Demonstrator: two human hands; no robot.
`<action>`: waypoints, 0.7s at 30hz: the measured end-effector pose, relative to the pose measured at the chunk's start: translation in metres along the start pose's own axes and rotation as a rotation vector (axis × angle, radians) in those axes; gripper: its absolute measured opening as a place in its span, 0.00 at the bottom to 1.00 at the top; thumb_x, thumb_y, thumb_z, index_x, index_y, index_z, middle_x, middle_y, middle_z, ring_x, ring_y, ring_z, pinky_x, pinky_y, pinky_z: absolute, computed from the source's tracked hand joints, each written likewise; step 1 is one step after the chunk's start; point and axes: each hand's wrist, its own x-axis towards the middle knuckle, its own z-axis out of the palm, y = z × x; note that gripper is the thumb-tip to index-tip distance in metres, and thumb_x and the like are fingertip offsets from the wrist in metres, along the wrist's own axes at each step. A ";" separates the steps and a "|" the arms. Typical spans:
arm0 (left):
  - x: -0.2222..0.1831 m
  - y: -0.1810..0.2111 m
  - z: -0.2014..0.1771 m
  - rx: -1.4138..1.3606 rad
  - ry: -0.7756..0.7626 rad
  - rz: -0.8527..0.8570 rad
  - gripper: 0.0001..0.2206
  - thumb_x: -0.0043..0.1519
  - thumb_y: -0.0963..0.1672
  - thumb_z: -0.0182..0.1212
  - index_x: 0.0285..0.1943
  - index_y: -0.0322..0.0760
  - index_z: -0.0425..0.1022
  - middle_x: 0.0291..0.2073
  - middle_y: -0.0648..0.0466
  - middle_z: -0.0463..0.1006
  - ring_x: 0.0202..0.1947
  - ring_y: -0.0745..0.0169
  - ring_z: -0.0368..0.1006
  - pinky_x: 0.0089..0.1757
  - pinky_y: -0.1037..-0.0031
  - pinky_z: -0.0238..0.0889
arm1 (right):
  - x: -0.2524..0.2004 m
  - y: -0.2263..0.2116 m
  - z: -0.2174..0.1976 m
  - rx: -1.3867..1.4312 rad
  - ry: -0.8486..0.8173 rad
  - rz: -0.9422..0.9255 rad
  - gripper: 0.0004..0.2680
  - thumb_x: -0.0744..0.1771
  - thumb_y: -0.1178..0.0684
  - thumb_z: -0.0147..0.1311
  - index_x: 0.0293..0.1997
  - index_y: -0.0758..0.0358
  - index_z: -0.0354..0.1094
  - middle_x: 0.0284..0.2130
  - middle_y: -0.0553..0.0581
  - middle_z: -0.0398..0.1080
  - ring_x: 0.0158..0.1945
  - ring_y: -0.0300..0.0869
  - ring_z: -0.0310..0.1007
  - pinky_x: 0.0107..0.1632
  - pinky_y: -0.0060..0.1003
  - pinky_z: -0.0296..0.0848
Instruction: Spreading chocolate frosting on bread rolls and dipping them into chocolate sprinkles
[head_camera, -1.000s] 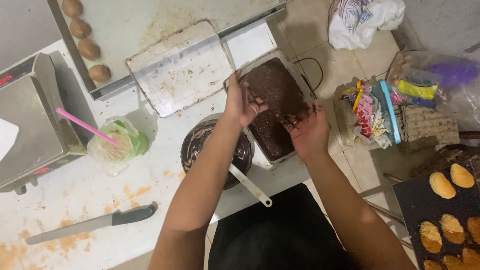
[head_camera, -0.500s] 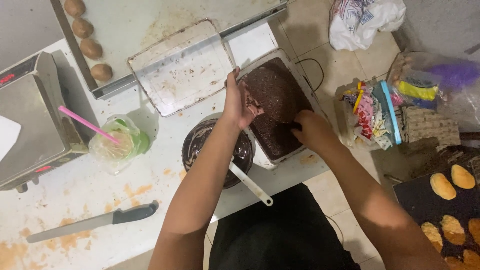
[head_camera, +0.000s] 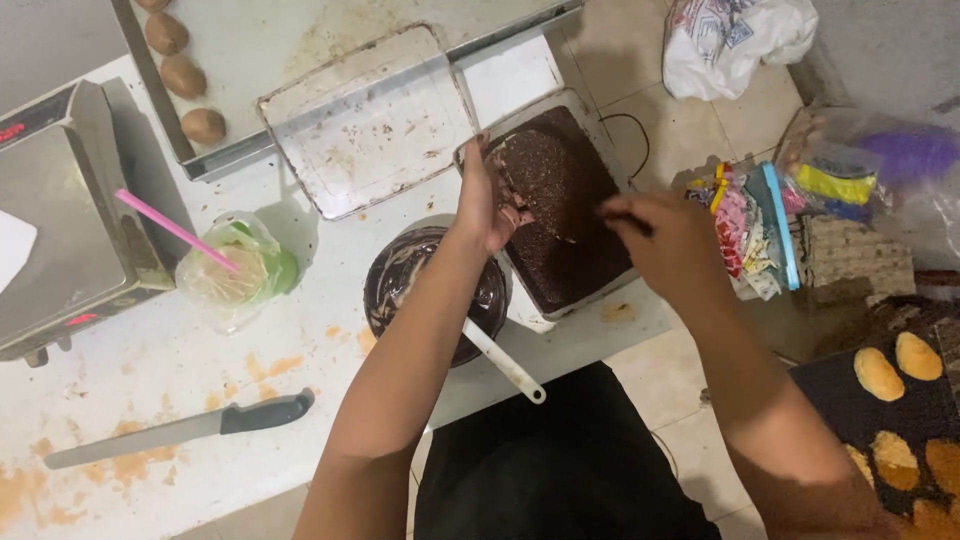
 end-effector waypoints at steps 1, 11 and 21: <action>0.004 -0.003 -0.002 -0.002 0.003 -0.011 0.50 0.55 0.65 0.45 0.82 0.41 0.36 0.78 0.34 0.40 0.53 0.57 0.69 0.26 0.97 0.56 | 0.009 -0.008 -0.003 0.032 0.014 -0.057 0.07 0.67 0.62 0.61 0.47 0.56 0.78 0.43 0.57 0.79 0.52 0.53 0.76 0.54 0.46 0.72; 0.000 0.003 -0.004 0.037 -0.078 0.083 0.46 0.60 0.64 0.43 0.80 0.35 0.42 0.72 0.29 0.55 0.60 0.42 0.69 0.46 0.73 0.72 | -0.002 -0.034 -0.004 0.450 -0.155 0.385 0.40 0.59 0.55 0.72 0.75 0.73 0.40 0.67 0.76 0.55 0.67 0.66 0.61 0.62 0.59 0.69; 0.031 0.005 -0.015 0.703 -0.161 0.350 0.35 0.69 0.61 0.32 0.69 0.31 0.62 0.43 0.42 0.76 0.42 0.49 0.78 0.50 0.63 0.68 | -0.006 -0.008 0.049 0.629 0.045 0.287 0.27 0.62 0.53 0.72 0.66 0.67 0.60 0.57 0.70 0.66 0.65 0.60 0.65 0.64 0.61 0.67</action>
